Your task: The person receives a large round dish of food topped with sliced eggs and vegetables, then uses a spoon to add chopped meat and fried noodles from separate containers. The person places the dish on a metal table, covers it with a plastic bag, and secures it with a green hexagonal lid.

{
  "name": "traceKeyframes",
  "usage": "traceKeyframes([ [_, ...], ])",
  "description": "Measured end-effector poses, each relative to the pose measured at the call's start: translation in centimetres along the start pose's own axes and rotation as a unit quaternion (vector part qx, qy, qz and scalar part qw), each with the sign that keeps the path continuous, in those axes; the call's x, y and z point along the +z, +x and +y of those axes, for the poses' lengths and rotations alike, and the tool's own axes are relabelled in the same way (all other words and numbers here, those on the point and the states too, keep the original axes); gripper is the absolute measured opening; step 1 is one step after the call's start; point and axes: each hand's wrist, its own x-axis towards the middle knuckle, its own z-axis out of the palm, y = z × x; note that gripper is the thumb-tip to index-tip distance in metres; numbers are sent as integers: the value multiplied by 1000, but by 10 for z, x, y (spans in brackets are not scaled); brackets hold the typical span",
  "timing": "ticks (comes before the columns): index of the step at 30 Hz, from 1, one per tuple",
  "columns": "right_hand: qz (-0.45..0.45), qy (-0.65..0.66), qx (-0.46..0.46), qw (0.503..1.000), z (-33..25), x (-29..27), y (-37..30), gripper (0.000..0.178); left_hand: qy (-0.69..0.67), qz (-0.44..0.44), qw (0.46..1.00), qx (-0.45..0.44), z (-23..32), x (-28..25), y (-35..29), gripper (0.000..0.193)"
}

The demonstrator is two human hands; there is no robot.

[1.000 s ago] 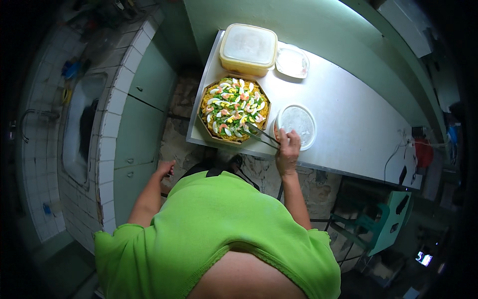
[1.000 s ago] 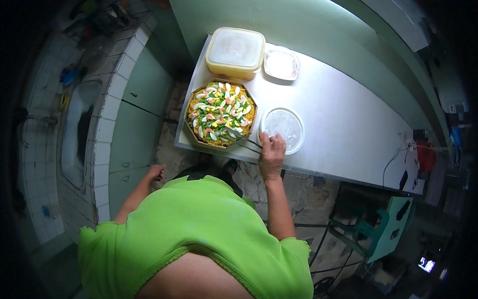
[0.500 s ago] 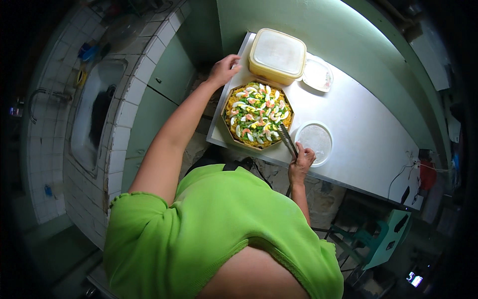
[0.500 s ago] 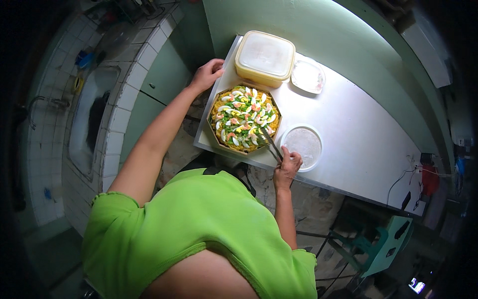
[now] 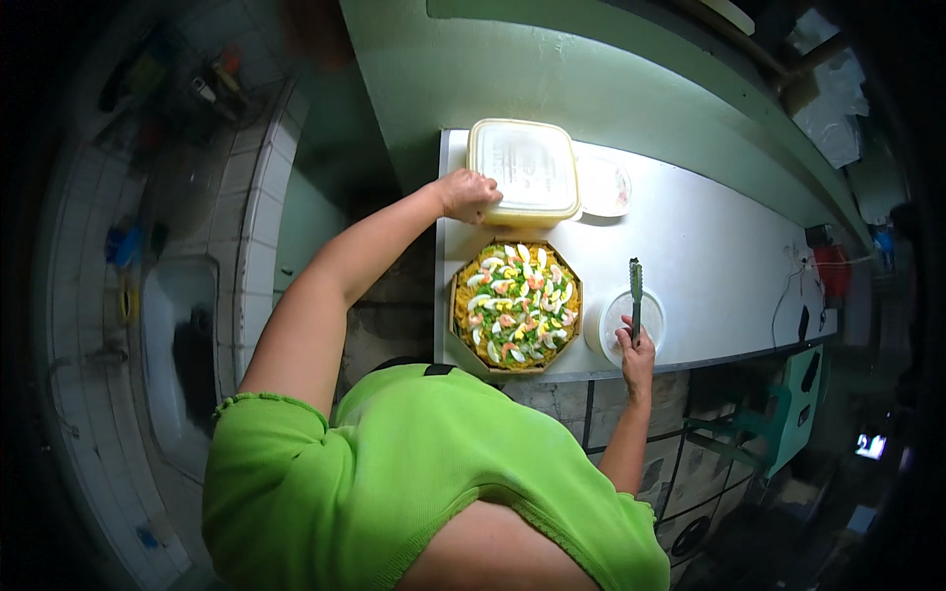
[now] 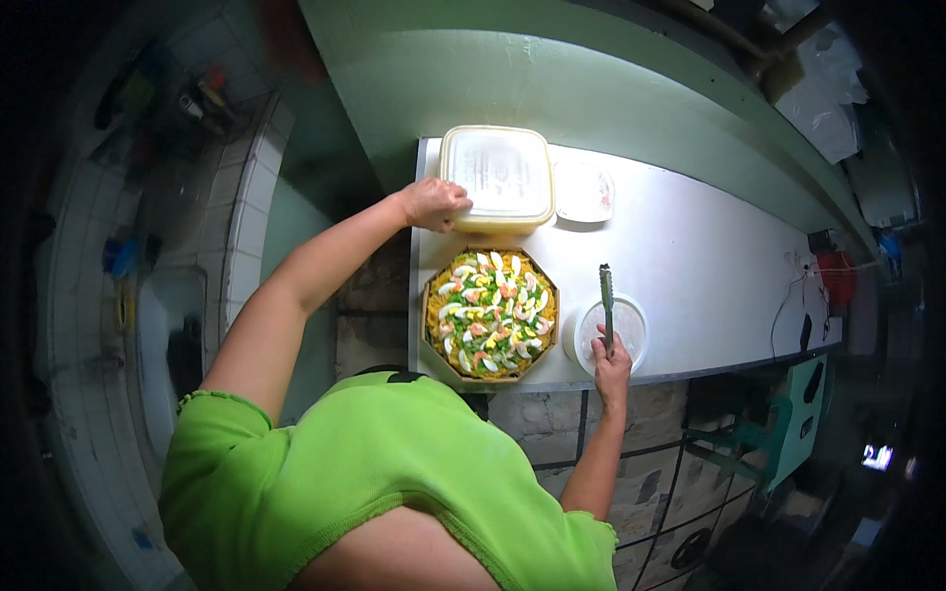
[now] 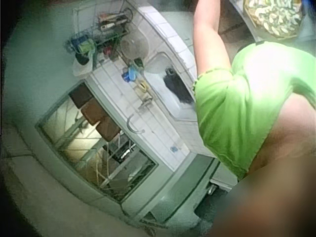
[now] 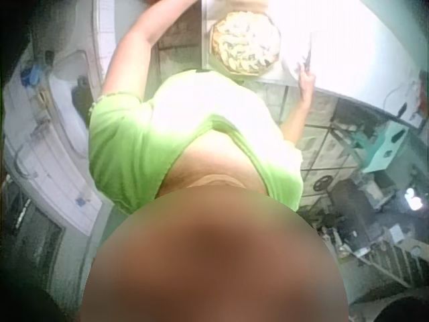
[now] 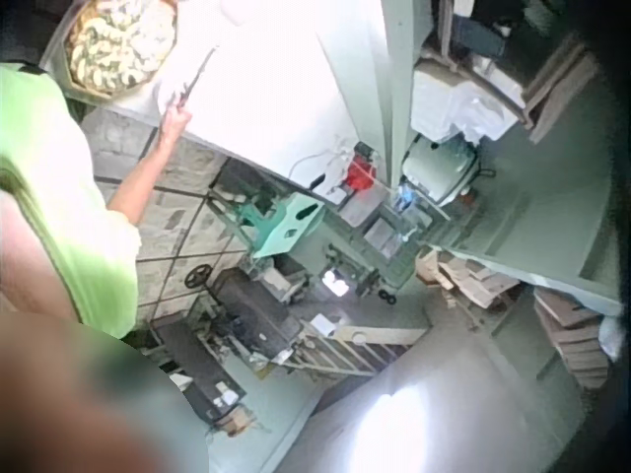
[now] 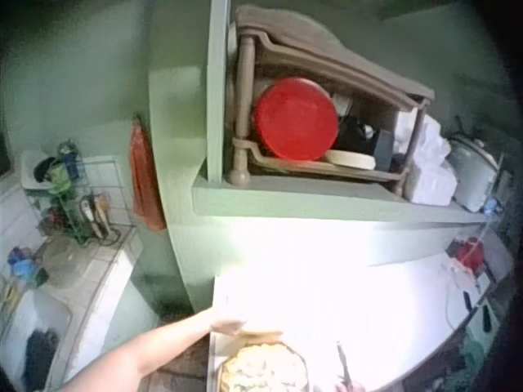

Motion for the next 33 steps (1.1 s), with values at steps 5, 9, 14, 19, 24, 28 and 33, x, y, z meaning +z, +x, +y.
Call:
traceKeyframes([
  [5, 37, 71, 20, 997, -49, 33, 21, 26, -13, 29, 995, 91, -35, 7, -3, 22],
  [9, 43, 120, 15, 992, -82, 59, 41, 24, -2, 49, 987, 152, -45, -8, -5, 20],
  [14, 50, 44, 42, 997, -112, 64, 65, 34, -126, 298, 937, 134, -88, -61, -4, 28],
  [19, 36, -114, 31, 992, -130, 87, 112, 33, -278, 317, 895, -145, -153, -83, 23, 28],
  [24, 70, -341, -90, 933, -147, 129, 161, 26, -362, 249, 868, -232, -173, -59, 53, 26],
  [28, 98, -364, -83, 922, -164, 153, 190, 27, -363, 400, 816, -206, -171, -32, 44, 34],
  [33, 96, -374, -86, 918, -179, 168, 223, 30, -402, 417, 765, -280, -153, 43, -34, 39],
])
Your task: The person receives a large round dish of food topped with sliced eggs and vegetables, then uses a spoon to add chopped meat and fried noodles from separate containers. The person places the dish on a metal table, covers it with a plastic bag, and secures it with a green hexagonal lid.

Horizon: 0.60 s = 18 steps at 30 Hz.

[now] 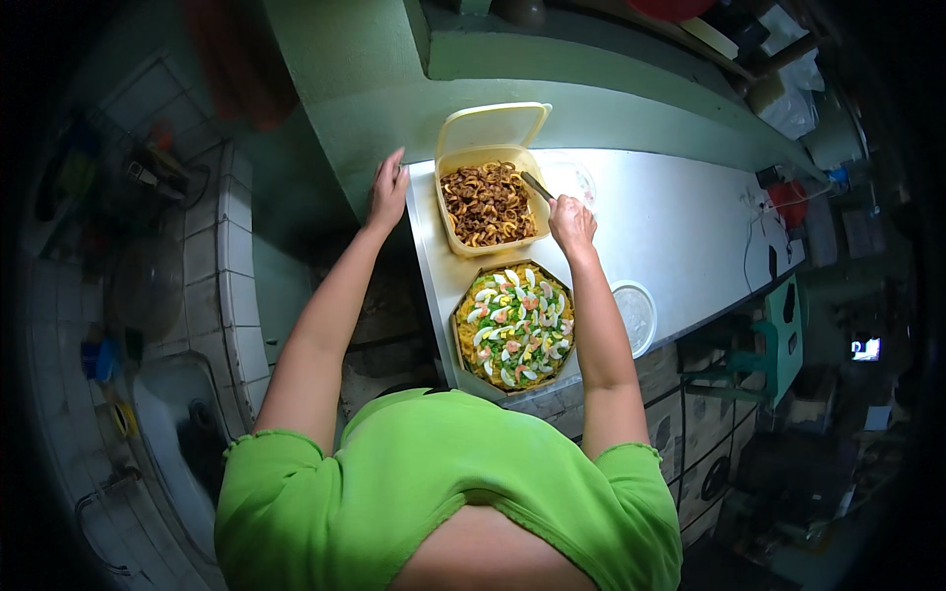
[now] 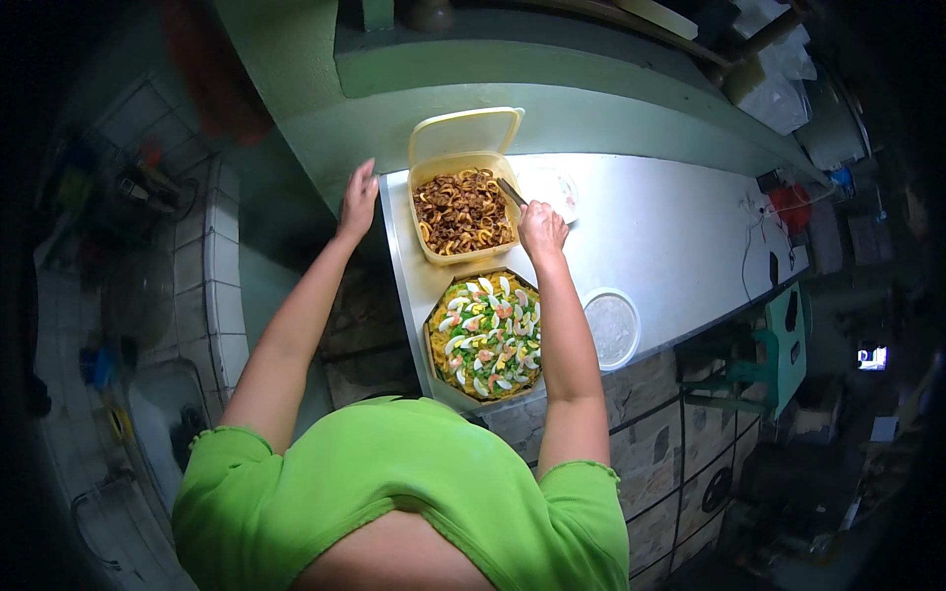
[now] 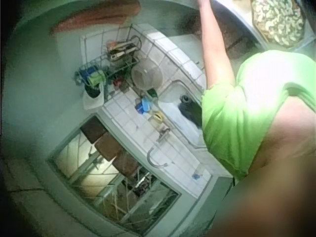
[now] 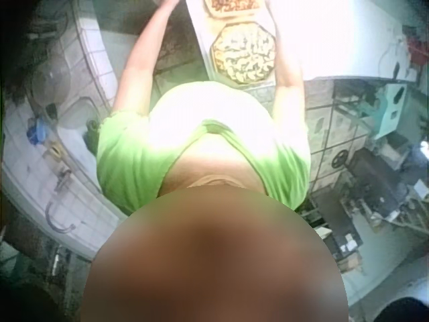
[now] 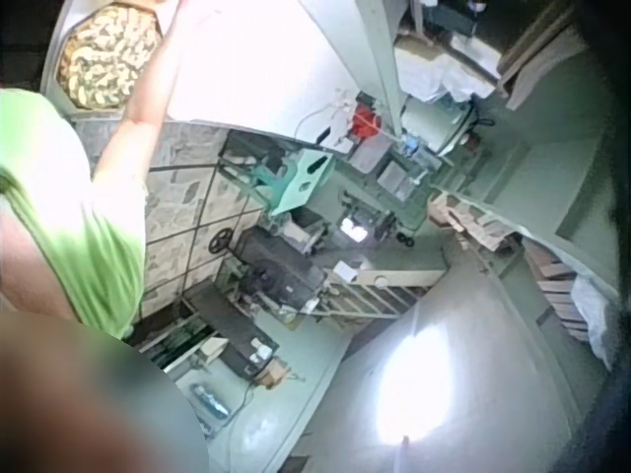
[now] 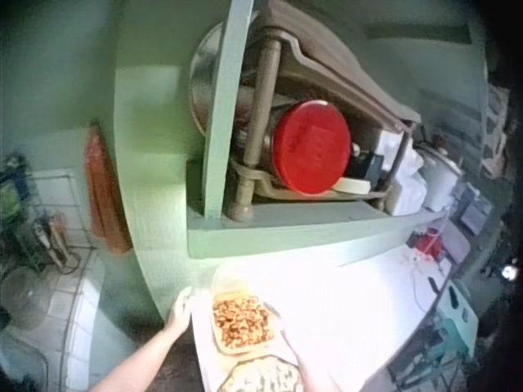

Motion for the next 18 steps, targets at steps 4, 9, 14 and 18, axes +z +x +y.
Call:
traceKeyframes([
  [4, -7, -40, -45, 998, -9, -6, 23, 34, 107, -144, 976, -126, -65, -53, -144, 31],
  [9, -98, -59, -23, 993, -16, -17, 33, 34, 91, -235, 879, -405, -104, -138, -356, 28],
  [14, -73, -1, 25, 997, 5, -30, 12, 32, 136, -235, 718, -641, -75, -192, -476, 23],
  [18, -44, 62, 20, 997, 30, -45, -14, 32, 119, -203, 718, -656, -49, -196, -512, 27],
])
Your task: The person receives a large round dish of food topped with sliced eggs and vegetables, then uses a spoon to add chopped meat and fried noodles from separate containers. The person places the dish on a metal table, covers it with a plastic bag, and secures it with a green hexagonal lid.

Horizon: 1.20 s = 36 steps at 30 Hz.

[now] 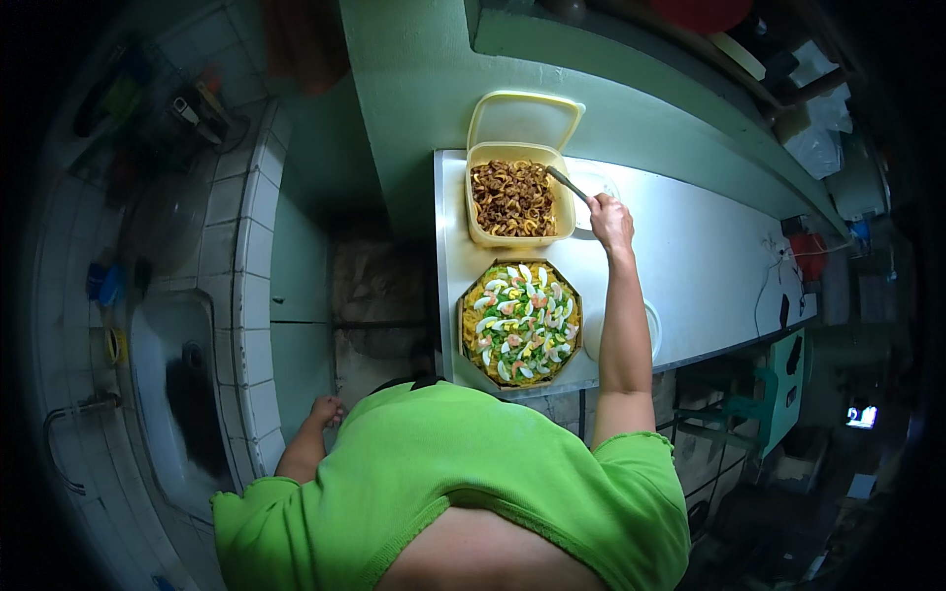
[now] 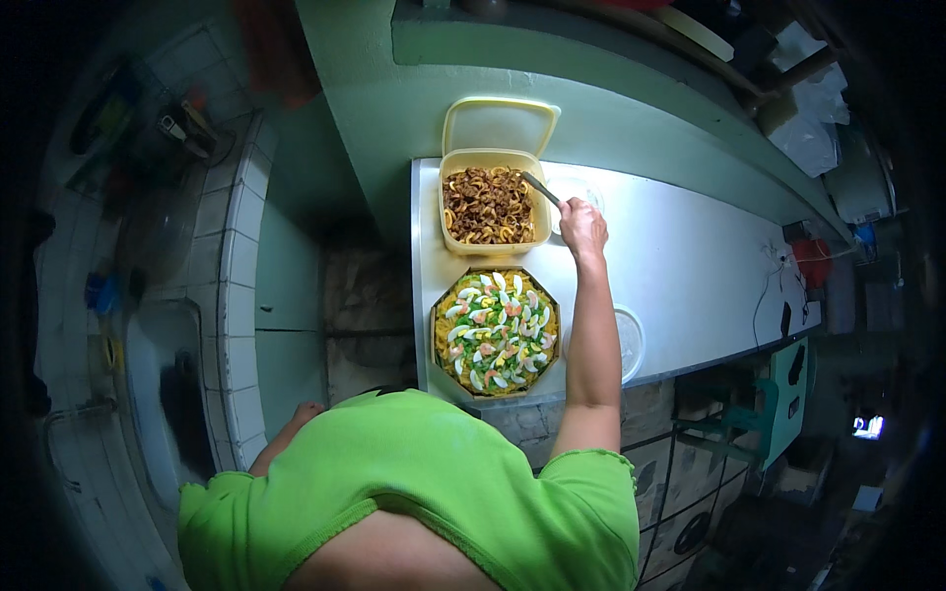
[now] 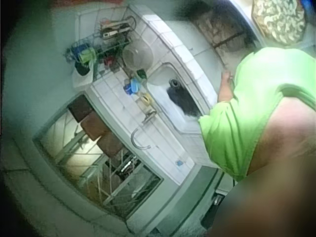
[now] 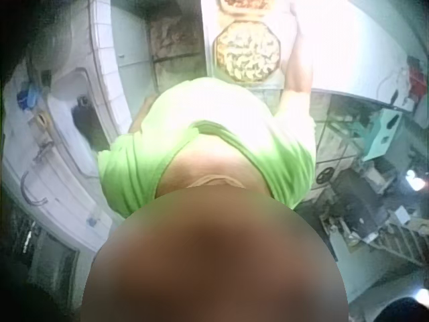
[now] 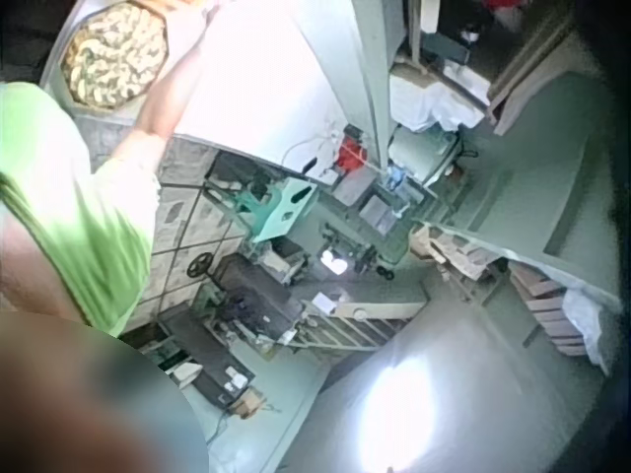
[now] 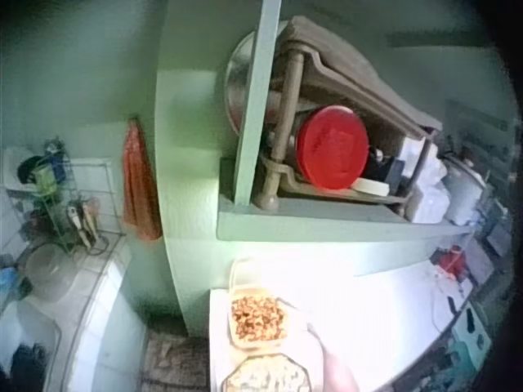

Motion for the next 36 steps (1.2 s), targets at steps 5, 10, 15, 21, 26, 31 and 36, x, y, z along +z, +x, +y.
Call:
traceKeyframes([
  [5, 34, 71, -19, 997, 28, -6, -30, 30, -37, -14, 995, 90, 12, 32, 15, 28],
  [10, -27, -55, -78, 995, 26, 18, -39, 30, -115, -37, 990, 73, 44, 51, 22, 26],
  [15, 49, -37, -125, 990, 6, 24, -35, 31, -129, -7, 983, 127, 67, 46, 3, 26],
  [21, 17, -82, -184, 979, -34, 38, -11, 29, -140, -1, 986, 87, 36, 44, 4, 28],
  [26, 2, -150, -231, 961, -52, 55, 0, 16, -123, 8, 991, 56, -16, 46, 10, 29],
  [31, 10, -142, -243, 960, -52, 45, 10, 17, -146, 35, 988, 42, -35, 48, 9, 28],
  [36, 18, -75, -192, 978, -34, 27, -5, 29, -162, 29, 986, 37, -27, 45, 9, 28],
])
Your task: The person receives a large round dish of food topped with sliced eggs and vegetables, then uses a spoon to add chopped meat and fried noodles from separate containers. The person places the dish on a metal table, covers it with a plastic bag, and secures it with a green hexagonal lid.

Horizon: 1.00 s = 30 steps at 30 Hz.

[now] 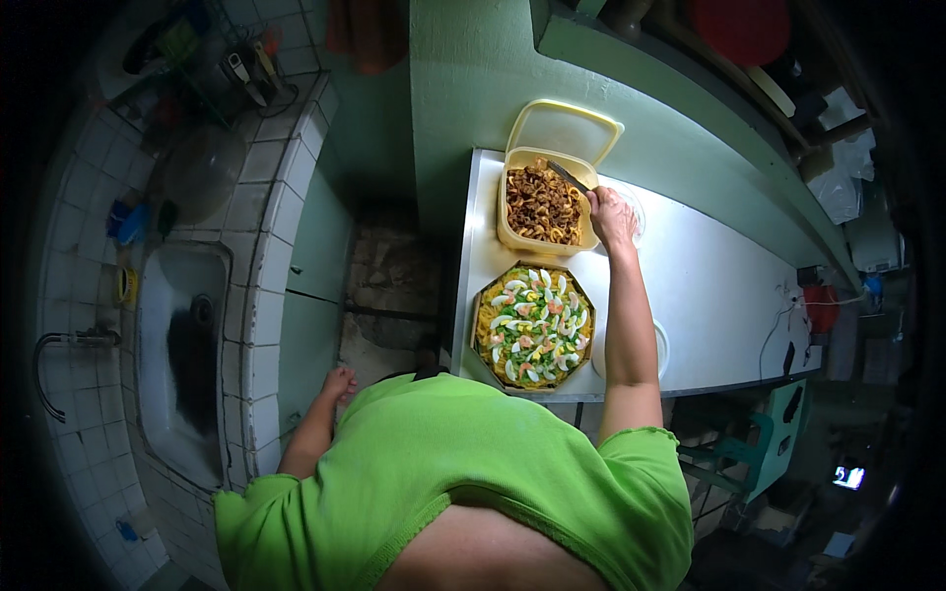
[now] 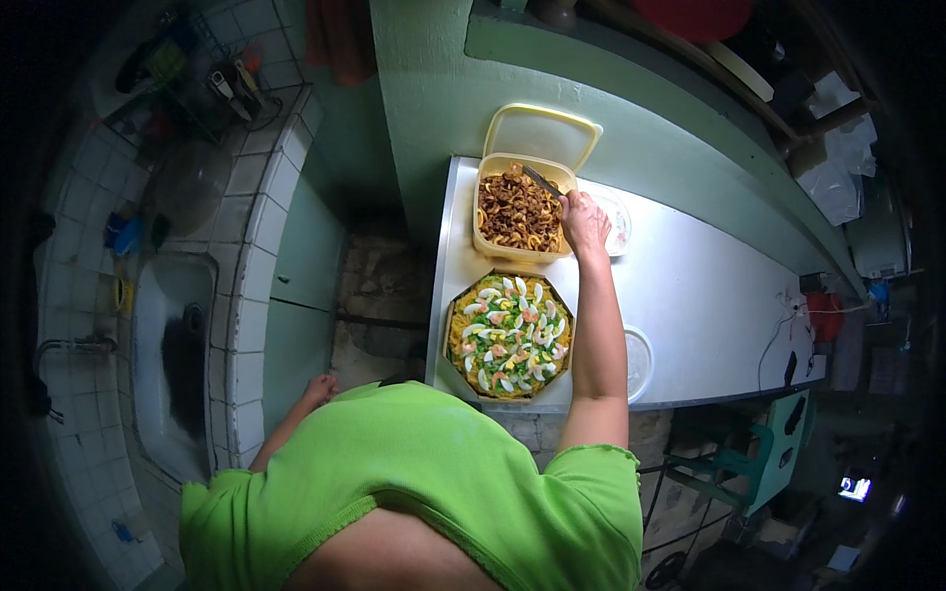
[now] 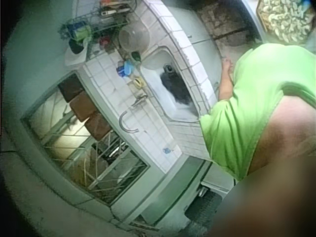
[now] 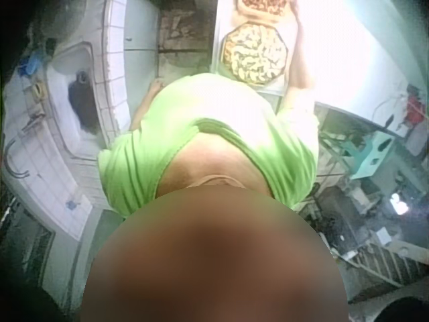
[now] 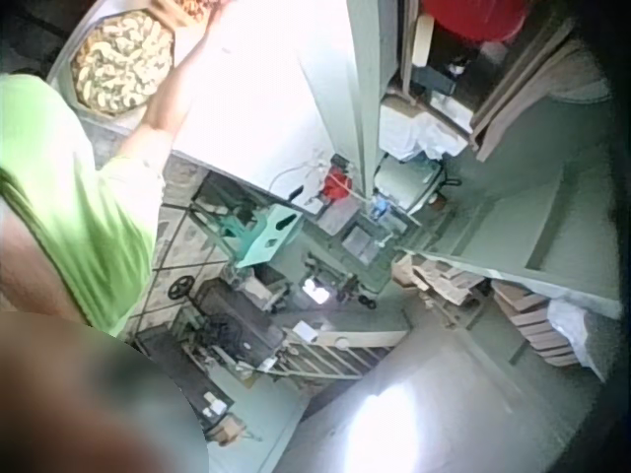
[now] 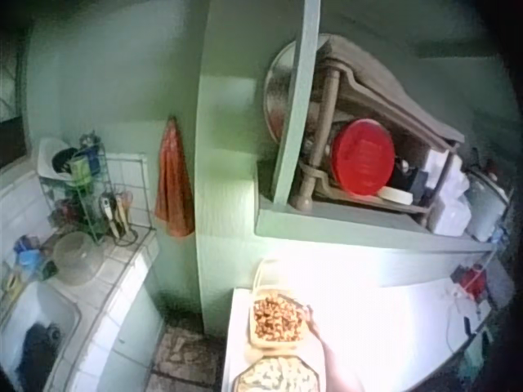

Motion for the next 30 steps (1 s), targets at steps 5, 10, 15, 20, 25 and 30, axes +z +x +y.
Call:
traceKeyframes([
  [5, -8, 83, 98, 992, 13, -9, -37, 29, 11, -27, 999, 13, 13, 6, 3, 27],
  [10, -10, 111, 113, 987, 36, -11, -61, 29, 34, -21, 999, -28, 31, 13, 7, 26],
  [15, -47, 209, 53, 975, 66, -32, -90, 25, 23, -27, 999, 4, 51, 19, 4, 26],
  [20, -137, 125, 14, 983, 77, -63, -151, 19, 52, -29, 998, 2, 45, 20, 3, 26],
  [25, -147, 26, -21, 989, 52, -54, -149, 19, 40, -48, 998, 25, 33, 17, 10, 26],
  [30, -163, 35, -3, 986, 58, -62, -139, 21, 24, -28, 999, 19, 49, 18, 9, 26],
])
